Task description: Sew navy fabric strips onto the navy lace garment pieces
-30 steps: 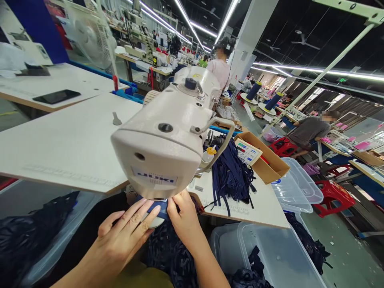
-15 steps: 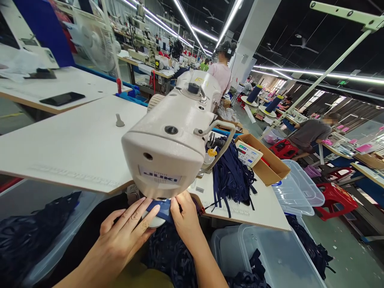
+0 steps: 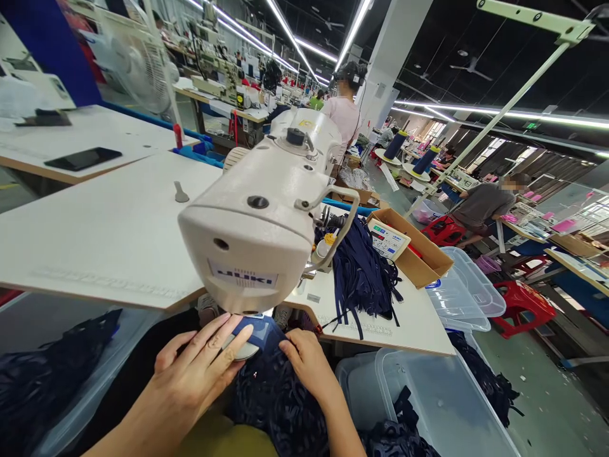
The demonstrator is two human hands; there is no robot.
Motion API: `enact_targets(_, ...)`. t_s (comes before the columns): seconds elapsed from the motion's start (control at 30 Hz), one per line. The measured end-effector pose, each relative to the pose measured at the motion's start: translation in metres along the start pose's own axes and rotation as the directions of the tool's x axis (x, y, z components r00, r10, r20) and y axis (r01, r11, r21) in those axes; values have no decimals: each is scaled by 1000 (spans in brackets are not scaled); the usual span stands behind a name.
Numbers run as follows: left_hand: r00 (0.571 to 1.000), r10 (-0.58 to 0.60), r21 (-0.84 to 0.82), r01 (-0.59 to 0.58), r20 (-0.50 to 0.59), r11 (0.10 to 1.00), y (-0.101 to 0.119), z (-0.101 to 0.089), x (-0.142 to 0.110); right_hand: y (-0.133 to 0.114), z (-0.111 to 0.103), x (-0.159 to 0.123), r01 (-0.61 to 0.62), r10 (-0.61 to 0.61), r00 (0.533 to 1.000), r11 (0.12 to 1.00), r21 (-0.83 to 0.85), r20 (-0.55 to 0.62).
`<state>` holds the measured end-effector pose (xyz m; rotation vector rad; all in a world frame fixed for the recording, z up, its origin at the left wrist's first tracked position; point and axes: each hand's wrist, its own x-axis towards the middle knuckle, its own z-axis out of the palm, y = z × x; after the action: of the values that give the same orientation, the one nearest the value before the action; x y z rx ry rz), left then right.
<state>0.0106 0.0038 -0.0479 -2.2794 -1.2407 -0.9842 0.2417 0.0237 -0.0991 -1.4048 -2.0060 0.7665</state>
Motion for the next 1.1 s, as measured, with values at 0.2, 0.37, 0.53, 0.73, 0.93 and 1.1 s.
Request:
enact_targets(0.2,986,-163,-291,142,-47,946,-22,-13,-16,-16,-38,-21,-100,86,992,984,150,96)
enact_targets(0.37,947,-263,-16,265,-186,964,-65,-25,-24,-72,-49,-11,14,-1,998,980,197,-62)
enact_targets(0.53,986,-157,17,159,-64,987,-62,-20,-20,-96,-17,21,107,-120,981,990,-91,-151)
enact_targets(0.73,953,278,-177,-254,122,951,-19,-8,-7,-95,9,29,-145,149,927,989,37,-345)
enact_targets(0.93,985,137,-203,-114,107,972,-9,-2,-4,-84,-2,32,-152,229,954,926,345,-195)
enact_targets(1.1,991,83,-228,-58,101,972,-17,0,-8,-80,-7,35,-91,139,968,970,225,-210)
